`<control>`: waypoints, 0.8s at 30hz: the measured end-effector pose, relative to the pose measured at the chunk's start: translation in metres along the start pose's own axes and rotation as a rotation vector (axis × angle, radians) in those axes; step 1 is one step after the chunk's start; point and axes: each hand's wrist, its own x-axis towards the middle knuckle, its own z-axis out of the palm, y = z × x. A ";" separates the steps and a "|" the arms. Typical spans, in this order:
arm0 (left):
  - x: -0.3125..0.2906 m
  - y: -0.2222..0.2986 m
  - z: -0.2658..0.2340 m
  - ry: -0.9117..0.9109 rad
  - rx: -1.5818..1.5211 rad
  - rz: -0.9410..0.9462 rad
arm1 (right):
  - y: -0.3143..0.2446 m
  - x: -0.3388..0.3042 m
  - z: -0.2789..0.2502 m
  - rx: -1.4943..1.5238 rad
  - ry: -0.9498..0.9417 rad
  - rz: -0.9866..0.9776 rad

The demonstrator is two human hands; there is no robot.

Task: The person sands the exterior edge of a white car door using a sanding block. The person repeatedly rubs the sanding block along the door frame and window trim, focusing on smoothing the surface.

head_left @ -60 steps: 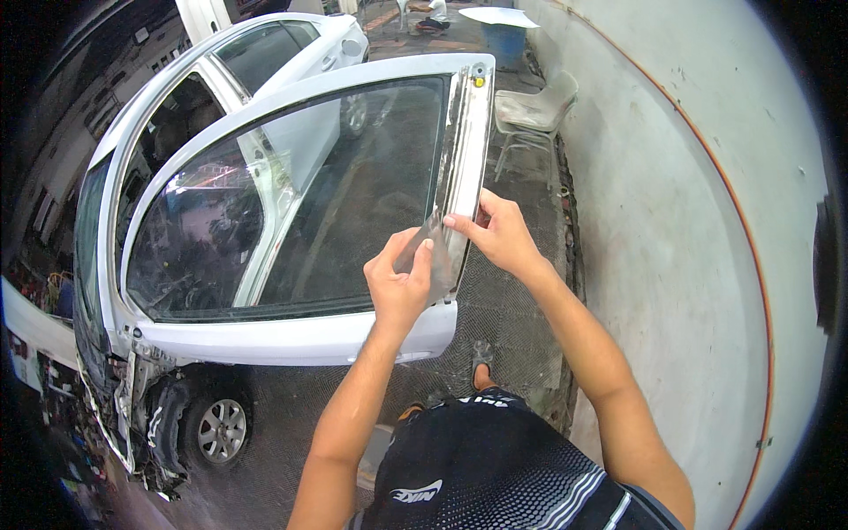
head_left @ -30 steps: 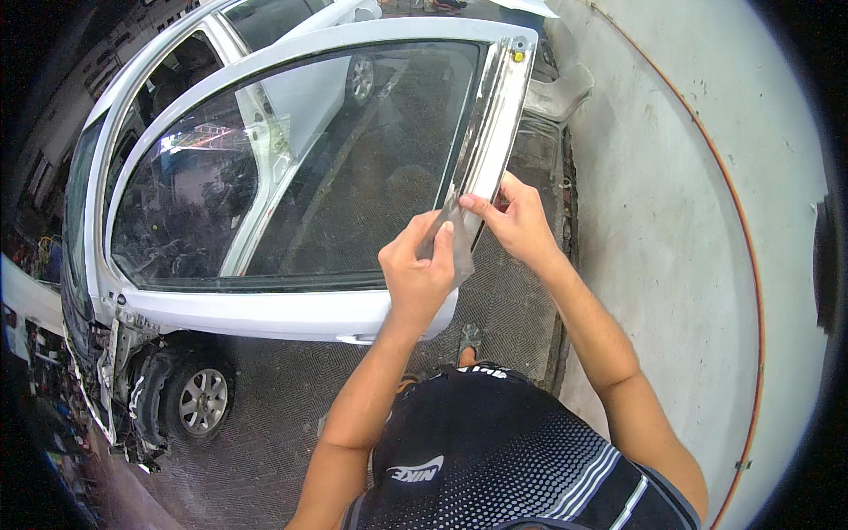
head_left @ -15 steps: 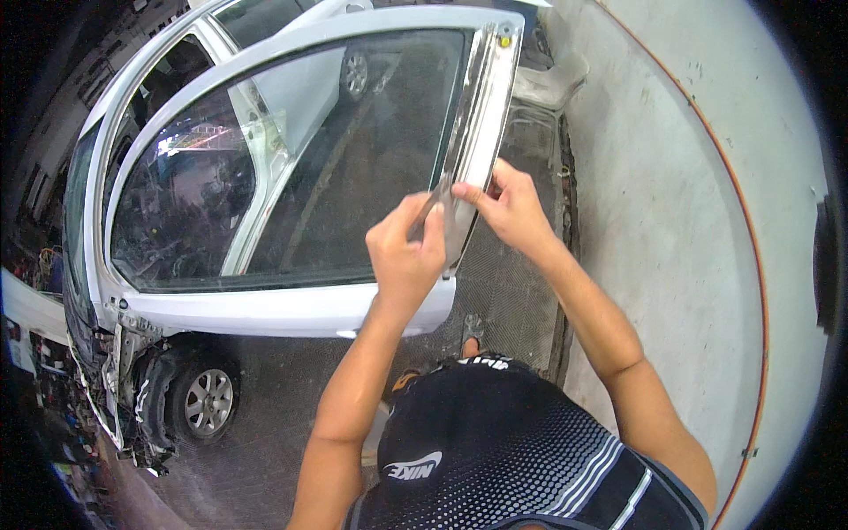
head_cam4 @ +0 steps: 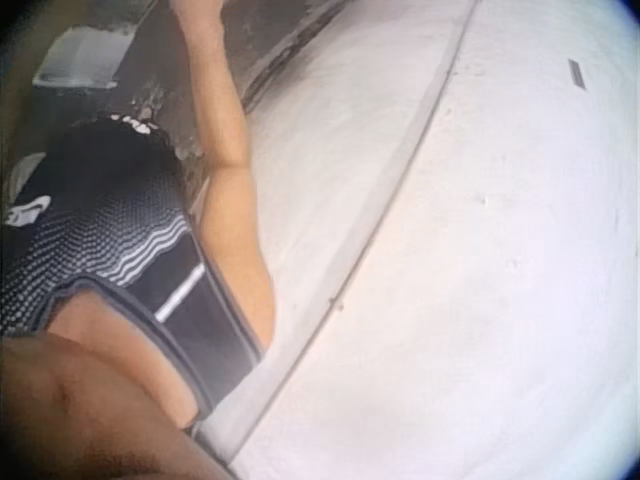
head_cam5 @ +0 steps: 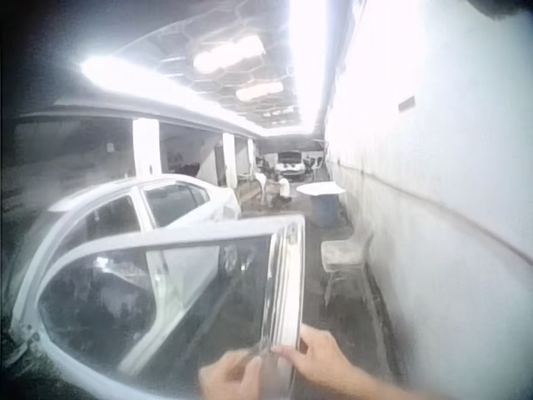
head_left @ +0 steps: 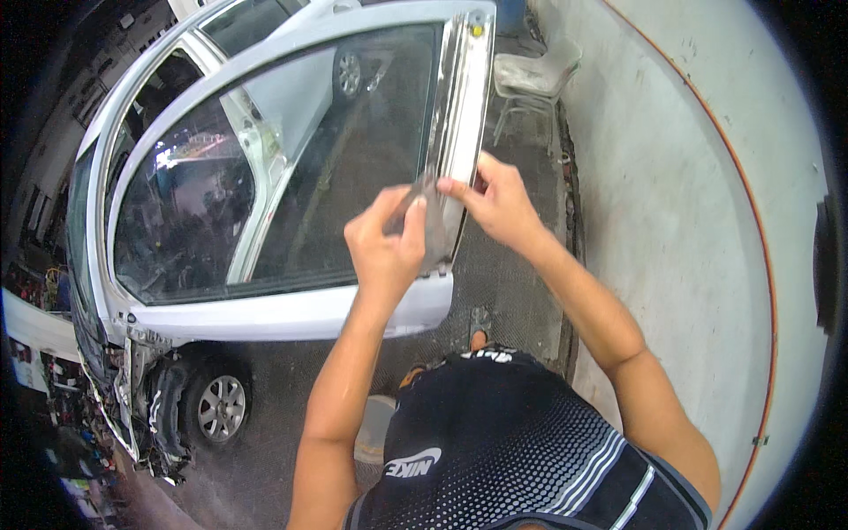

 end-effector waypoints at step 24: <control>0.015 0.007 0.001 -0.001 0.027 0.025 | 0.005 0.007 0.005 -0.028 0.035 -0.049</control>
